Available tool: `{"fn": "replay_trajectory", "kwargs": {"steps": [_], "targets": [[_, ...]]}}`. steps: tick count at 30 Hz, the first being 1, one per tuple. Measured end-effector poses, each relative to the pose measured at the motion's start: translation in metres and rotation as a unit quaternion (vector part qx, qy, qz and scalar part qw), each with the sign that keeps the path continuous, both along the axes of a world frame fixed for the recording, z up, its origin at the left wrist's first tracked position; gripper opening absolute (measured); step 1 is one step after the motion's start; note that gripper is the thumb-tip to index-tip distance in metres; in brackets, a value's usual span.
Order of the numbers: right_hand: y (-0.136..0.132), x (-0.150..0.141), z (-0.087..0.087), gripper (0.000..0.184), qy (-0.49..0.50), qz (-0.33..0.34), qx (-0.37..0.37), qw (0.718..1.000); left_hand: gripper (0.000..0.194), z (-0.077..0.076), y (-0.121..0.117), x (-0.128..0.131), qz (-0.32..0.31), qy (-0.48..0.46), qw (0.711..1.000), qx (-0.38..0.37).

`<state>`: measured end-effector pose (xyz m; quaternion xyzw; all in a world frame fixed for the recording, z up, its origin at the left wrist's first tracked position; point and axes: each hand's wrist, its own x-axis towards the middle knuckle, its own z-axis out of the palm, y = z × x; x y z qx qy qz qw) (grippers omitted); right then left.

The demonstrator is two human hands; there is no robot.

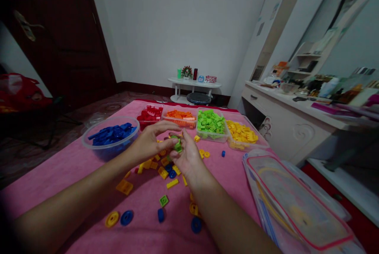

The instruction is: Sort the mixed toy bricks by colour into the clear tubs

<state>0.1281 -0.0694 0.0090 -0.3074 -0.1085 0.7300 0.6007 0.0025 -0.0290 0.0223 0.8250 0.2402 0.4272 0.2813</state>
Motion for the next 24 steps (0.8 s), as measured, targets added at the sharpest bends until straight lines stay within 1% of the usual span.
{"fn": "replay_trajectory", "kwargs": {"steps": [2, 3, 5, 6, 8, 9, 12, 13, 15, 17, 18, 19, 21, 23, 24], "targets": [[0.003, 0.01, 0.003, 0.03, -0.009, -0.014, 0.019, 1.0, 0.021, -0.003, 0.005, -0.002, 0.011, -0.007, 1.0, -0.01], [0.006, 0.017, 0.005, 0.03, -0.021, -0.033, 0.033, 0.999, 0.02, -0.005, 0.008, -0.003, 0.017, -0.009, 1.0, -0.018], [0.017, 0.038, 0.012, 0.028, -0.075, -0.106, 0.049, 0.99, 0.02, -0.009, 0.014, -0.005, 0.033, -0.007, 0.999, -0.037], [0.025, 0.049, 0.016, 0.028, -0.112, -0.153, 0.047, 0.981, 0.02, -0.011, 0.017, -0.006, 0.043, -0.003, 0.998, -0.046], [0.045, 0.073, 0.027, 0.027, -0.195, -0.247, 0.018, 0.949, 0.019, -0.013, 0.019, -0.006, 0.059, 0.006, 0.997, -0.058], [0.055, 0.084, 0.033, 0.027, -0.217, -0.271, 0.008, 0.938, 0.019, -0.014, 0.019, -0.006, 0.063, 0.008, 0.996, -0.061], [0.086, 0.111, 0.05, 0.029, -0.252, -0.285, -0.006, 0.925, 0.019, -0.014, 0.017, -0.004, 0.065, 0.014, 0.996, -0.064], [0.094, 0.118, 0.055, 0.033, -0.277, -0.282, -0.015, 0.918, 0.019, -0.014, 0.016, -0.004, 0.063, 0.018, 0.996, -0.065], [0.106, 0.128, 0.061, 0.044, -0.351, -0.277, -0.047, 0.893, 0.02, -0.015, 0.015, -0.003, 0.062, 0.028, 0.995, -0.068], [0.112, 0.133, 0.062, 0.054, -0.416, -0.276, -0.077, 0.863, 0.021, -0.017, 0.016, -0.004, 0.065, 0.038, 0.995, -0.066], [0.113, 0.134, 0.06, 0.057, -0.434, -0.278, -0.086, 0.853, 0.021, -0.018, 0.017, -0.004, 0.066, 0.043, 0.995, -0.064], [0.112, 0.133, 0.057, 0.056, -0.437, -0.285, -0.083, 0.849, 0.022, -0.02, 0.019, -0.005, 0.067, 0.048, 0.995, -0.06], [0.105, 0.127, 0.048, 0.049, -0.422, -0.311, -0.048, 0.85, 0.022, -0.024, 0.021, -0.005, 0.064, 0.062, 0.995, -0.05], [0.093, 0.114, 0.038, 0.035, -0.394, -0.327, 0.02, 0.859, 0.024, -0.028, 0.023, -0.005, 0.057, 0.082, 0.994, -0.045], [0.085, 0.106, 0.034, 0.028, -0.386, -0.318, 0.057, 0.864, 0.025, -0.03, 0.024, -0.004, 0.051, 0.095, 0.993, -0.045]]}}
